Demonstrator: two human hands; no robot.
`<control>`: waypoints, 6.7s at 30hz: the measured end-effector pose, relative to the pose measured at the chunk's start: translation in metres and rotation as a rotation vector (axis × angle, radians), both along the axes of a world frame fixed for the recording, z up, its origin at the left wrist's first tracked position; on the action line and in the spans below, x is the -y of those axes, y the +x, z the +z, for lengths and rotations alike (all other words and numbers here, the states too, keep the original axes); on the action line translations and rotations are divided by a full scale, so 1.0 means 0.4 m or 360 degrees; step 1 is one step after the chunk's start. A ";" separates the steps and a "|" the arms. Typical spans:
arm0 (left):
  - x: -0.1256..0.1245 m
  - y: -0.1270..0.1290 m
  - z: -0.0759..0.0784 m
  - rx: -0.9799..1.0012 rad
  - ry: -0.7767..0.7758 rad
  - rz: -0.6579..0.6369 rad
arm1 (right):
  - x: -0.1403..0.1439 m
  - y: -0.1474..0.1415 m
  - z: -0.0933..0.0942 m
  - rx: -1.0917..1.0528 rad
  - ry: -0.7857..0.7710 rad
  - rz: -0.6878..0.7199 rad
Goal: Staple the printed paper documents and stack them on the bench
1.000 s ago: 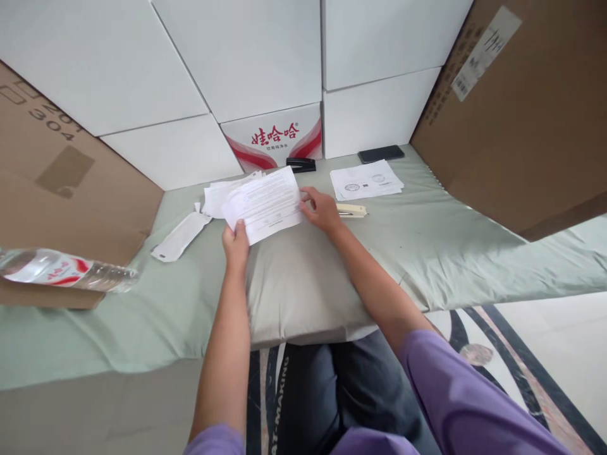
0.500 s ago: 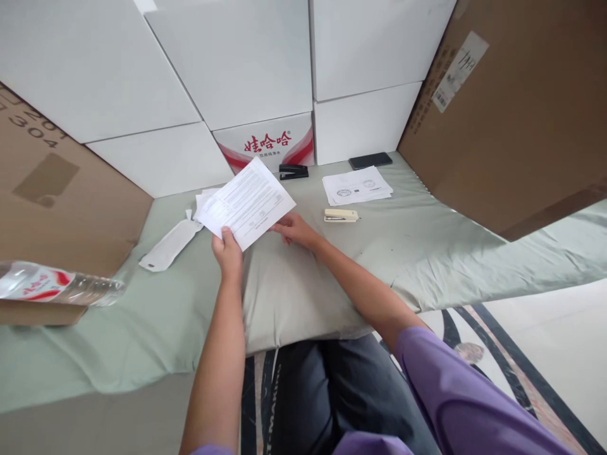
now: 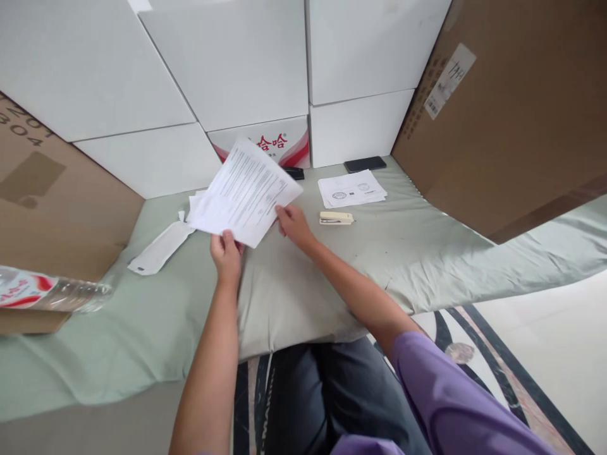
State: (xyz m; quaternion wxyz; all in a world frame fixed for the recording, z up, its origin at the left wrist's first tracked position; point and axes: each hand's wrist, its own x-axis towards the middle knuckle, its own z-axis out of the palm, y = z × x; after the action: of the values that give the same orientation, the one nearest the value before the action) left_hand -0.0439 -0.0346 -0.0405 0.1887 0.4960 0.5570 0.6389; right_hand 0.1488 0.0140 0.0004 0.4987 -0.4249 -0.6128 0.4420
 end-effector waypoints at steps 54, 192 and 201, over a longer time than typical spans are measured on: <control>-0.084 -0.007 0.007 -0.0958 -0.0130 0.0287 | -0.135 0.190 0.118 0.0412 0.0107 -0.0261; -0.032 0.078 0.029 -0.0140 -0.1131 -0.0930 | -0.158 0.257 0.038 0.1503 -0.0213 -0.0883; -0.029 0.084 0.028 -0.0144 -0.1141 -0.0931 | -0.164 0.235 -0.034 0.1659 -0.0265 -0.0850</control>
State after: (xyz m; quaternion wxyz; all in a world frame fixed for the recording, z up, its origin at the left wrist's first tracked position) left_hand -0.0102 -0.0229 -0.0292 0.4959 0.5631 0.5871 0.3038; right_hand 0.2427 0.0795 -0.0134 0.1910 -0.7632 -0.6120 0.0808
